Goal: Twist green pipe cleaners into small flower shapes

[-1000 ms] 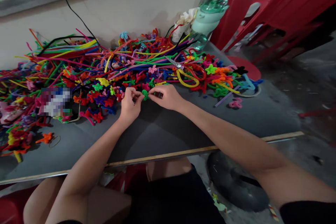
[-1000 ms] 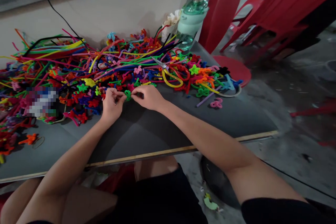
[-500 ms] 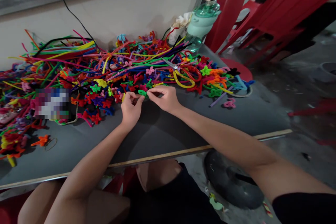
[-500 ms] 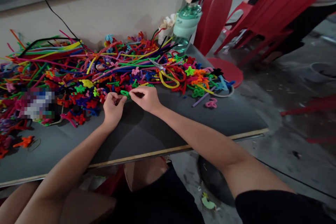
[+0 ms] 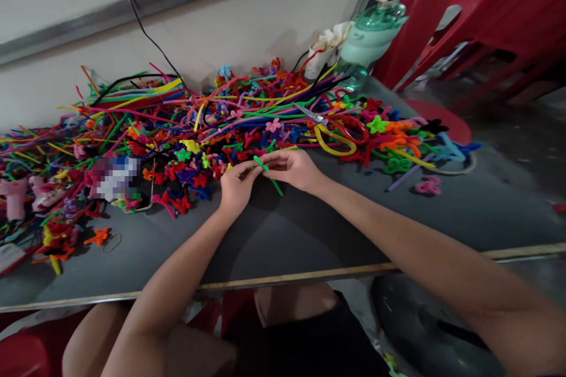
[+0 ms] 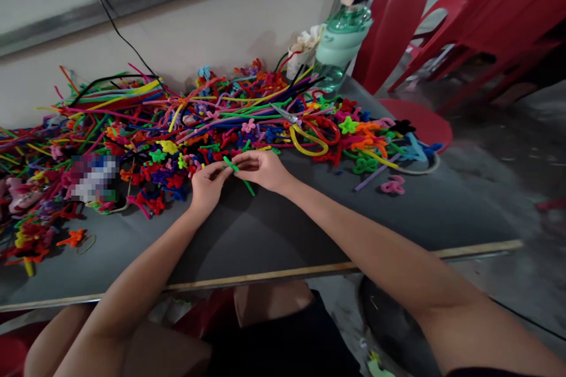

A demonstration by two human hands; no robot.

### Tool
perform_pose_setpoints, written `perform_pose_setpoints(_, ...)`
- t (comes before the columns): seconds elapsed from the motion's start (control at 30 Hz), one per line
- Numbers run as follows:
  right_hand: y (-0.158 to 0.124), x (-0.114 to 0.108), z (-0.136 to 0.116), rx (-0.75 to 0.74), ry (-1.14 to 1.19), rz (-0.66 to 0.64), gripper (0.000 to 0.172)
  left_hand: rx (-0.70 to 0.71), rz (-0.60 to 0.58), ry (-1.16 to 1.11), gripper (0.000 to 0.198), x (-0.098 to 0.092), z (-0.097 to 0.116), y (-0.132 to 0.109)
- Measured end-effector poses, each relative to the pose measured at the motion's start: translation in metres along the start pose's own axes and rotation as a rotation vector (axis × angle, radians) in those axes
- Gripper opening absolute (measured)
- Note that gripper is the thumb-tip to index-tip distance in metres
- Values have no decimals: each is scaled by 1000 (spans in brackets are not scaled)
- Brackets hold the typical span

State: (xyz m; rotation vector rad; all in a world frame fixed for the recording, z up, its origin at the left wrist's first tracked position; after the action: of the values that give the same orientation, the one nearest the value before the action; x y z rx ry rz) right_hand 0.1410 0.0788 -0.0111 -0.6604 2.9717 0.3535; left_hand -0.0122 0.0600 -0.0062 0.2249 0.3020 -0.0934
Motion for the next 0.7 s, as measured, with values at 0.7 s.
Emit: perform_pose_setpoints(0.7,-16,-37,-40,-309,-1044,51,31,15,-617,-117,24,12,11,-5)
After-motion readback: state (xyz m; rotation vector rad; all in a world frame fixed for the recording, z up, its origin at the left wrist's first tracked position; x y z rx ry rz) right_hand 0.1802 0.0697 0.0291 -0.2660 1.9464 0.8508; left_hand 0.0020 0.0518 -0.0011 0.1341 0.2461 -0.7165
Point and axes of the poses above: each hand's wrist, its own y-axis towards the middle knuckle, its own x-axis out of the palm, z = x × y, the point moved 5 cm from there along y, towards the middle knuckle, and after that the axes turned 7 degrees about -z, right-handed, at the moved point
